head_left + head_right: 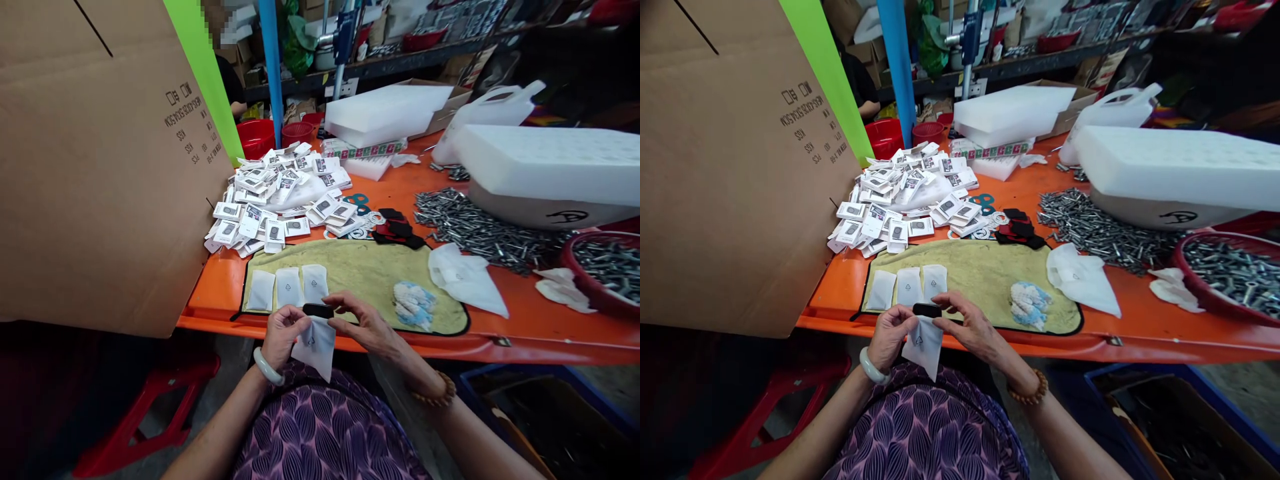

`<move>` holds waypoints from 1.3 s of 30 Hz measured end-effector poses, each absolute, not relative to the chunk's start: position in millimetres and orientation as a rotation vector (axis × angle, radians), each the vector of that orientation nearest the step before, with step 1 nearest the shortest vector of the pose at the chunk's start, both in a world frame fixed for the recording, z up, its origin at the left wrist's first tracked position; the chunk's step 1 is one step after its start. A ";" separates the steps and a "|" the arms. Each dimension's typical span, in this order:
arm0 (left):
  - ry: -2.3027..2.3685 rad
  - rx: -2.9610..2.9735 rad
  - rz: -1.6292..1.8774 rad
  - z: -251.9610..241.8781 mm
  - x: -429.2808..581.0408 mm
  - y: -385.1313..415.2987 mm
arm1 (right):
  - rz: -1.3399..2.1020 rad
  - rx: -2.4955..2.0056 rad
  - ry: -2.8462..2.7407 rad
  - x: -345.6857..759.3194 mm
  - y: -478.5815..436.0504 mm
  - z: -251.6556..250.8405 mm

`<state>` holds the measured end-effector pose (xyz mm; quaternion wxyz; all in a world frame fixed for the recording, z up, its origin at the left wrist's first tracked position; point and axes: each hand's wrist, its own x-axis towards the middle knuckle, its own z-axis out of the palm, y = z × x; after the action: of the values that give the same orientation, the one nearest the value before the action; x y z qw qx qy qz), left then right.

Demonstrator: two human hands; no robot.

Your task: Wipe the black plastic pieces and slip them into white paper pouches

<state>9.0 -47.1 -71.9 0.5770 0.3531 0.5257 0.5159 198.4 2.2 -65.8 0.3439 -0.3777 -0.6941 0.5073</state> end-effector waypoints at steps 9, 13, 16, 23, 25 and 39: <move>1.140 0.731 1.304 -57.2 14.7 -43.1 | 1.577 -1.063 -1.273 183.9 -21.5 -82.3; 1.074 0.729 1.264 -55.6 13.6 -45.5 | 1.674 -0.991 -1.161 181.0 -22.0 -75.0; 1.057 0.752 1.245 -56.9 13.4 -47.2 | 1.789 -0.925 -1.018 183.0 -22.3 -66.7; 1.051 0.616 1.287 -54.7 20.3 -44.5 | 1.701 -0.930 -1.040 181.9 -25.9 -75.4; 1.048 0.557 1.295 -54.3 22.2 -42.3 | 1.702 -0.953 -1.132 178.8 -29.5 -82.5; 1.409 0.786 1.344 -100.7 -36.0 -31.7 | 1.452 -1.369 -0.989 230.0 68.6 -134.5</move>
<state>-36.0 -31.7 -100.7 0.4977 0.3245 0.5820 0.5552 230.0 68.6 -134.5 0.4415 -0.5517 -0.3983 0.5849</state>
